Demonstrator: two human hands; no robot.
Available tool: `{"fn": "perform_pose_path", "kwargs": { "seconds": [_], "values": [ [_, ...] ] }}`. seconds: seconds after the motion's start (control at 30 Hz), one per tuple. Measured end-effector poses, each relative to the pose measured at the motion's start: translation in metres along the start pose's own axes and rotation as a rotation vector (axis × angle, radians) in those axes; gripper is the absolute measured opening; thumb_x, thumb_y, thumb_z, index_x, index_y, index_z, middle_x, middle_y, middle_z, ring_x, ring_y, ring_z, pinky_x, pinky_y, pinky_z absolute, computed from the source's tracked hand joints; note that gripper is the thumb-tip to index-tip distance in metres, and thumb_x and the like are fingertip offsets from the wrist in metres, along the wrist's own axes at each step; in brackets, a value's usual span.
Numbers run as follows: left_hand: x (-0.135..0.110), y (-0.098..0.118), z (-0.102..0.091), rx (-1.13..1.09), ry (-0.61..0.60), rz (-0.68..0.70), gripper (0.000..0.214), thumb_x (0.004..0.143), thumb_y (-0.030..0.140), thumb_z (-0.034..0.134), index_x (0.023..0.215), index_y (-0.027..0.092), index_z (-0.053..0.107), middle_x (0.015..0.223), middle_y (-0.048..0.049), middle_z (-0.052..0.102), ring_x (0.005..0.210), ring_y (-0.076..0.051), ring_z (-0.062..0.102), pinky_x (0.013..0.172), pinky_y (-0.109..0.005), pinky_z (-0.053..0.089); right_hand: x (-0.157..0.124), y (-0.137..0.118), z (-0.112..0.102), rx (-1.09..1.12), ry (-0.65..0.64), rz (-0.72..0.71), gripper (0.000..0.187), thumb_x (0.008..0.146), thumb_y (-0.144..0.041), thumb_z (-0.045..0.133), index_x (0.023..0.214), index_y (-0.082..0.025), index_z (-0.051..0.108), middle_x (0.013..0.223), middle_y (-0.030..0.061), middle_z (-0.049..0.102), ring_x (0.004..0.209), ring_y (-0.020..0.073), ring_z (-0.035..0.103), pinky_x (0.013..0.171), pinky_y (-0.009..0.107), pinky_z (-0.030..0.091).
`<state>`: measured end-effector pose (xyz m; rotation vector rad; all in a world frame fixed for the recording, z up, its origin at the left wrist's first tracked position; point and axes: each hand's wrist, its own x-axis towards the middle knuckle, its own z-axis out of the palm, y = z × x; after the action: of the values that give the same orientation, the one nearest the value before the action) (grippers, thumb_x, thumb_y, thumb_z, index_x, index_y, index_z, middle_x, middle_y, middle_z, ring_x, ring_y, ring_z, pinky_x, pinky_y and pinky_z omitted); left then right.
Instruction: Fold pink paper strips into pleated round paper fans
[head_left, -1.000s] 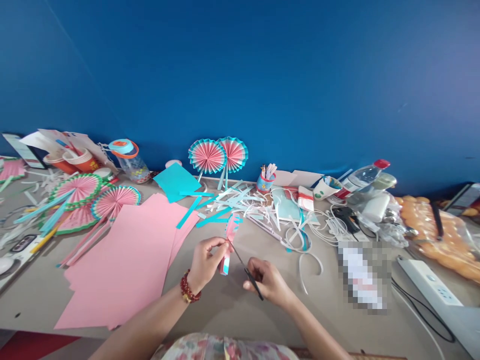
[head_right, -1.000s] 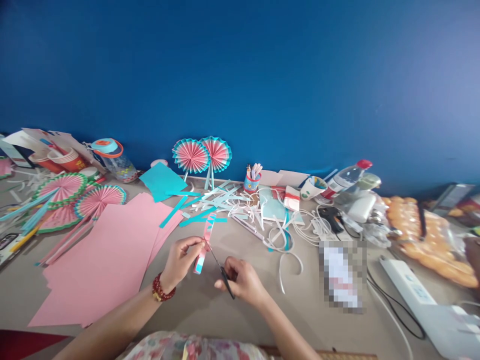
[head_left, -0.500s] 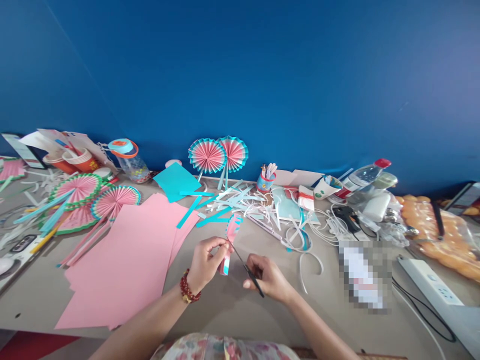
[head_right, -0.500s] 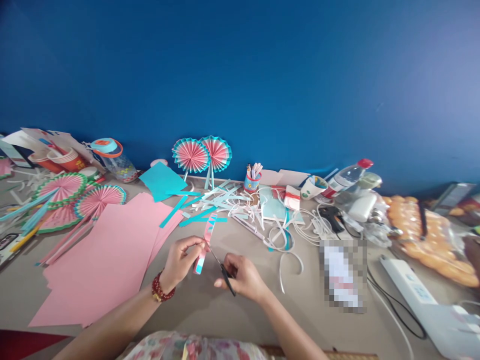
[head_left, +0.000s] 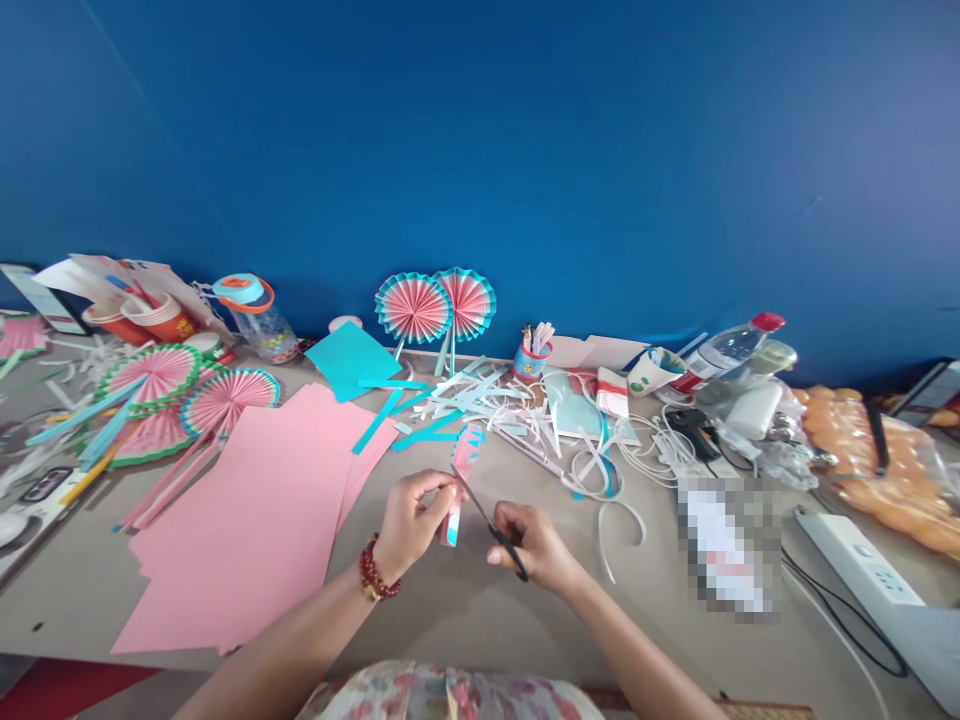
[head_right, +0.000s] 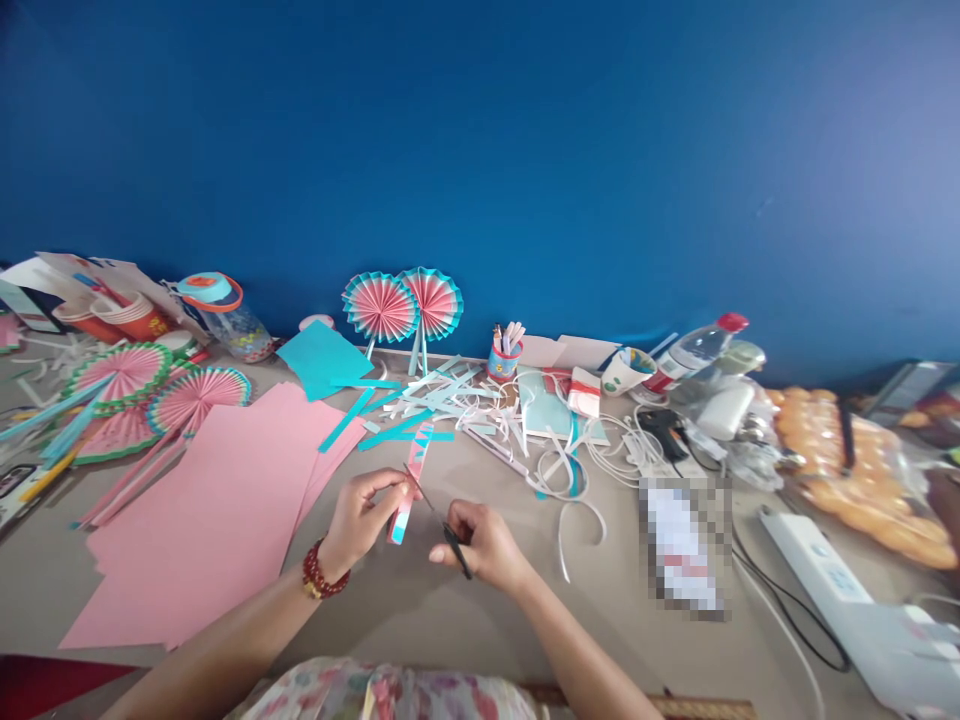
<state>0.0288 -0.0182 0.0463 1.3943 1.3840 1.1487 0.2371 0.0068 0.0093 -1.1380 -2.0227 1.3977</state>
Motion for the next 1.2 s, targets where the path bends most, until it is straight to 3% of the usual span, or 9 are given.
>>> {"fn": "perform_pose_path", "kwargs": {
  "seconds": [0.2,0.37,0.43,0.53,0.7,0.87,0.97,1.07,1.2],
  "values": [
    [-0.008,-0.009,0.018,-0.061,-0.117,-0.05,0.025,0.083,0.03,0.054,0.069,0.015,0.068,0.065,-0.0033,0.067,0.05,-0.011,0.056,0.045,-0.018,0.042,0.003,-0.012,-0.001,0.006,0.02,-0.041,0.065,0.064,-0.082,0.058,0.061,-0.021,0.034,0.058,-0.0069,0.028,0.054,0.0096,0.025,0.05,0.025,0.019],
    [0.001,-0.012,0.011,-0.145,-0.017,-0.149,0.031,0.085,0.037,0.054,0.073,0.013,0.069,0.07,-0.0056,0.07,0.046,-0.01,0.053,0.044,-0.019,0.041,-0.017,-0.028,-0.027,-0.124,-0.058,-0.057,0.049,0.067,-0.065,0.071,0.072,-0.021,0.049,0.063,-0.0044,0.048,0.056,0.0112,0.039,0.052,0.024,0.027],
    [0.006,-0.011,0.005,-0.186,0.023,-0.176,0.03,0.084,0.038,0.057,0.074,0.013,0.07,0.072,-0.0073,0.071,0.055,-0.013,0.058,0.048,-0.021,0.044,-0.03,-0.021,-0.041,-0.269,-0.034,-0.024,0.043,0.069,-0.06,0.071,0.072,-0.021,0.052,0.064,-0.003,0.053,0.056,0.0125,0.044,0.053,0.024,0.03],
    [0.009,-0.011,0.0,-0.23,0.032,-0.182,0.029,0.084,0.037,0.059,0.074,0.013,0.071,0.075,-0.0084,0.073,0.067,-0.016,0.063,0.056,-0.022,0.047,-0.049,-0.002,-0.054,-0.66,0.119,0.109,0.031,0.071,-0.05,0.072,0.077,-0.022,0.059,0.073,0.0013,0.061,0.066,0.0184,0.056,0.056,0.026,0.034],
    [0.005,-0.017,0.004,-0.137,0.017,-0.138,0.029,0.087,0.036,0.056,0.079,0.013,0.072,0.079,-0.0083,0.074,0.069,-0.017,0.064,0.055,-0.022,0.047,-0.06,0.007,-0.057,-1.0,0.192,0.191,0.021,0.074,-0.032,0.068,0.091,-0.022,0.061,0.097,0.0075,0.065,0.094,0.0266,0.062,0.069,0.03,0.043],
    [0.002,-0.016,0.006,0.192,0.013,0.147,0.023,0.089,0.03,0.054,0.077,0.017,0.069,0.075,-0.005,0.07,0.07,-0.017,0.063,0.061,-0.024,0.048,-0.052,-0.012,-0.069,-0.928,0.055,0.268,0.027,0.072,-0.032,0.069,0.095,-0.02,0.064,0.099,0.0068,0.067,0.089,0.0256,0.065,0.069,0.03,0.045],
    [0.003,-0.013,0.004,0.373,0.01,0.359,0.02,0.091,0.023,0.052,0.077,0.019,0.067,0.072,-0.0035,0.068,0.074,-0.017,0.062,0.076,-0.031,0.048,-0.049,-0.026,-0.081,-0.764,0.03,0.176,0.025,0.074,-0.038,0.07,0.094,-0.024,0.065,0.091,0.0016,0.07,0.079,0.0208,0.065,0.065,0.027,0.045],
    [0.005,-0.013,0.004,0.488,-0.015,0.462,0.017,0.09,0.016,0.05,0.084,0.02,0.066,0.078,-0.0039,0.07,0.077,-0.018,0.061,0.082,-0.035,0.046,-0.047,-0.048,-0.078,-0.619,0.153,-0.055,0.015,0.087,-0.035,0.06,0.079,-0.023,0.064,0.077,0.0008,0.067,0.069,0.0163,0.062,0.062,0.026,0.045],
    [0.005,-0.015,0.008,0.685,-0.126,0.497,0.016,0.084,0.011,0.052,0.08,0.019,0.065,0.072,-0.0037,0.067,0.074,-0.02,0.059,0.081,-0.037,0.045,-0.033,-0.076,-0.049,-0.611,0.189,-0.441,0.011,0.09,-0.026,0.058,0.097,-0.022,0.064,0.098,0.0072,0.069,0.094,0.0209,0.06,0.085,0.035,0.046]
  ]
}}
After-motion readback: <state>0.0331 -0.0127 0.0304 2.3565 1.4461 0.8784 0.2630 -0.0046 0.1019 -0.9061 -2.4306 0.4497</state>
